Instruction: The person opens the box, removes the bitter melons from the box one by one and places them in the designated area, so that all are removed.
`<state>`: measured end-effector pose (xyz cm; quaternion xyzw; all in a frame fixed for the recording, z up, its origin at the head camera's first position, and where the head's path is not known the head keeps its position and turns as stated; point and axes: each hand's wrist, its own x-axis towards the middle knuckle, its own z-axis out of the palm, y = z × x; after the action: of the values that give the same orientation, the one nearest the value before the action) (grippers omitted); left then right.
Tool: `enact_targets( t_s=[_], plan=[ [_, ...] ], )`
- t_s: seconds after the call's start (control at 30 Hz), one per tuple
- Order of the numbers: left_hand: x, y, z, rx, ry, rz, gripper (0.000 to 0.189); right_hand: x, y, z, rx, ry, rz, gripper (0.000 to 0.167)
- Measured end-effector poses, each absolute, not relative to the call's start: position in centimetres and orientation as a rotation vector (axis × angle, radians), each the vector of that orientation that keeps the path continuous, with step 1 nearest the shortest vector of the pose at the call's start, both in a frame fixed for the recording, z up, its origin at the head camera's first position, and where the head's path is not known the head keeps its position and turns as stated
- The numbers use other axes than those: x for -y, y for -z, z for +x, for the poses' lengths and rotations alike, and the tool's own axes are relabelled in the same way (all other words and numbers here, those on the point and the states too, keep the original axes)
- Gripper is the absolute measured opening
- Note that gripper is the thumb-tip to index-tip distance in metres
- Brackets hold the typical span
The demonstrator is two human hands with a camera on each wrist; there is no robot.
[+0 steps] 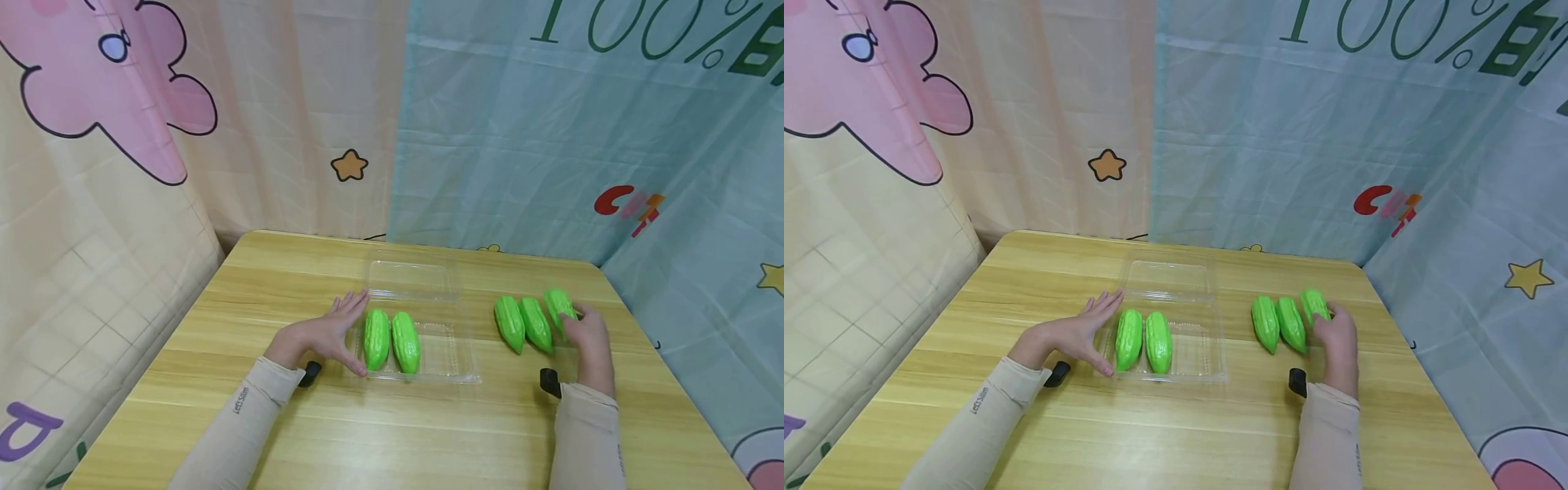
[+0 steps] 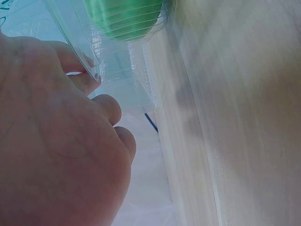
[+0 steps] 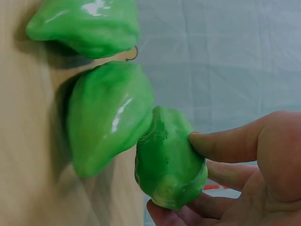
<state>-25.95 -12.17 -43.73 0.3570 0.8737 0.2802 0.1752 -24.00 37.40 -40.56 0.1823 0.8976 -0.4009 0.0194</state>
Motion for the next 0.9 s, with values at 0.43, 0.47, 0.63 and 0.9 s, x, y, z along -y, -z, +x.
enact_targets(
  t_s=[0.43,0.47,0.63,0.9],
  plan=[
    [12.3,43.7,-26.0,-2.479,-0.793,1.022,0.147,-38.3,42.0,-24.7,-2.676,1.262,0.537,0.065],
    [12.3,43.7,-26.0,-2.477,-0.794,1.019,0.147,-38.4,42.1,-24.6,-2.668,1.269,0.533,0.065],
    [12.3,43.7,-25.9,-2.471,-0.8,1.008,0.147,-38.4,42.3,-24.5,-2.642,1.269,0.527,0.065],
    [12.3,43.7,-25.9,-2.471,-0.802,1.014,0.146,-38.1,42.5,-24.5,-2.536,1.383,0.595,0.068]
  ],
)
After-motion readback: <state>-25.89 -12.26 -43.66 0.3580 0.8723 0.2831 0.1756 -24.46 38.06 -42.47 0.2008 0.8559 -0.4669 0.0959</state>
